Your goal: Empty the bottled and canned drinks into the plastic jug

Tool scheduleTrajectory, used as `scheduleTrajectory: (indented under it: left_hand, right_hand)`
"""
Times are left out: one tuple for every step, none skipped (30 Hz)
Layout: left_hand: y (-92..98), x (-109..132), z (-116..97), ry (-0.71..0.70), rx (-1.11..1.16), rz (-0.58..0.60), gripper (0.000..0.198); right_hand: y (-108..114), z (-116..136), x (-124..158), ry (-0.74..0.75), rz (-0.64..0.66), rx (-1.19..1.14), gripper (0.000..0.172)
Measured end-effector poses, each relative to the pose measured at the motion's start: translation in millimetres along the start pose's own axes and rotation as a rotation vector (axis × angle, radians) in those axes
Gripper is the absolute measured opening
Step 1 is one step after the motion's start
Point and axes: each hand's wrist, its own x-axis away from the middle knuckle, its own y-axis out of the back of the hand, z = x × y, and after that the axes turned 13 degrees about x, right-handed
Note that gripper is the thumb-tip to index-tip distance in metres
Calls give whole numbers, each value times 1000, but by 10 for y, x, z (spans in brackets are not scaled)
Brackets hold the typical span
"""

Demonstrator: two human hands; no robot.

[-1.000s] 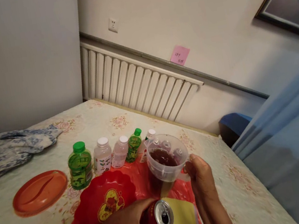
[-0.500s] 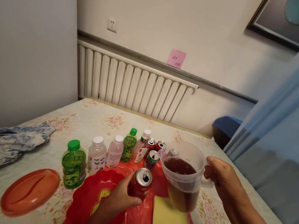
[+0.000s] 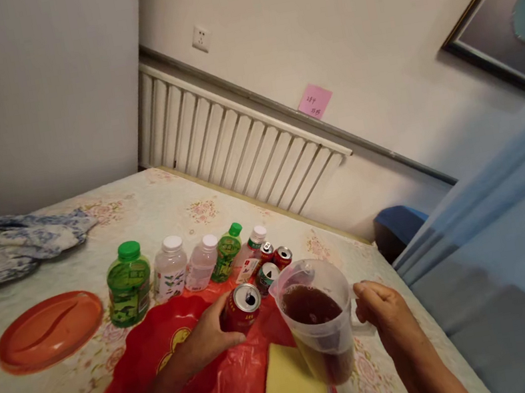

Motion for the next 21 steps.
scheduleTrajectory:
  left_hand:
    - [-3, 3, -9, 7, -8, 0, 77]
    - [-6, 6, -14, 7, -15, 1, 76]
    - [-8, 7, -15, 1, -22, 2, 75]
    - [-9, 8, -12, -6, -27, 3, 74]
    - [-9, 7, -6, -12, -28, 5, 74]
    - [-9, 6, 1, -15, -25, 6, 74]
    - [-7, 4, 9, -17, -21, 5, 74]
    - [-6, 2, 16, -20, -18, 3, 75]
    - [-3, 1, 22, -23, -16, 3, 76]
    - [-2, 0, 26, -27, -17, 2, 76]
    - [0, 0, 28, -29, -20, 3, 76]
    - [0, 1, 29, -30, -21, 4, 76]
    - [0, 2, 29, -29, -21, 5, 76]
    - [0, 4, 29, -27, -20, 6, 76]
    - [-1, 4, 28, -25, -20, 6, 76]
    - [-2, 4, 27, -26, -22, 6, 76]
    - [-4, 3, 26, -27, -25, 7, 75]
    - [-5, 2, 25, -30, -27, 7, 75]
    - [-7, 0, 23, -33, -28, 7, 75]
    - [-8, -3, 21, -33, -27, 8, 75]
    - [-8, -6, 20, -32, -24, 8, 75]
  right_hand:
    - [-6, -11, -2, 0, 10, 10, 50]
    - [-10, -22, -4, 1, 22, 23, 49]
    - [-13, -32, -7, 3, 30, 39, 48]
    - [-15, -39, -11, 5, 39, 55, 48]
    - [-17, -44, -14, 5, 44, 67, 47]
    - [-20, -45, -18, 7, 48, 74, 47]
    - [-23, -43, -22, 9, 53, 80, 48]
    - [-27, -39, -26, 13, 58, 85, 48]
    - [-31, -33, -31, 19, 62, 93, 48]
    - [-35, -26, -36, 26, 65, 103, 49]
    - [-38, -20, -42, 34, 67, 115, 49]
    - [-40, -14, -48, 39, 68, 127, 50]
    - [-41, -7, -54, 43, 70, 138, 50]
    - [-41, -1, -61, 45, 73, 147, 51]
    - [-41, 6, -67, 48, 78, 159, 51]
    - [-41, 14, -72, 52, 83, 173, 52]
    - [-42, 24, -77, 59, 87, 190, 52]
    - [-44, 35, -81, 68, 89, 210, 52]
    - [-47, 46, -84, 80, 89, 227, 53]
    - [-50, 57, -86, 91, 87, 242, 53]
    - [-53, 66, -88, 99, 87, 252, 54]
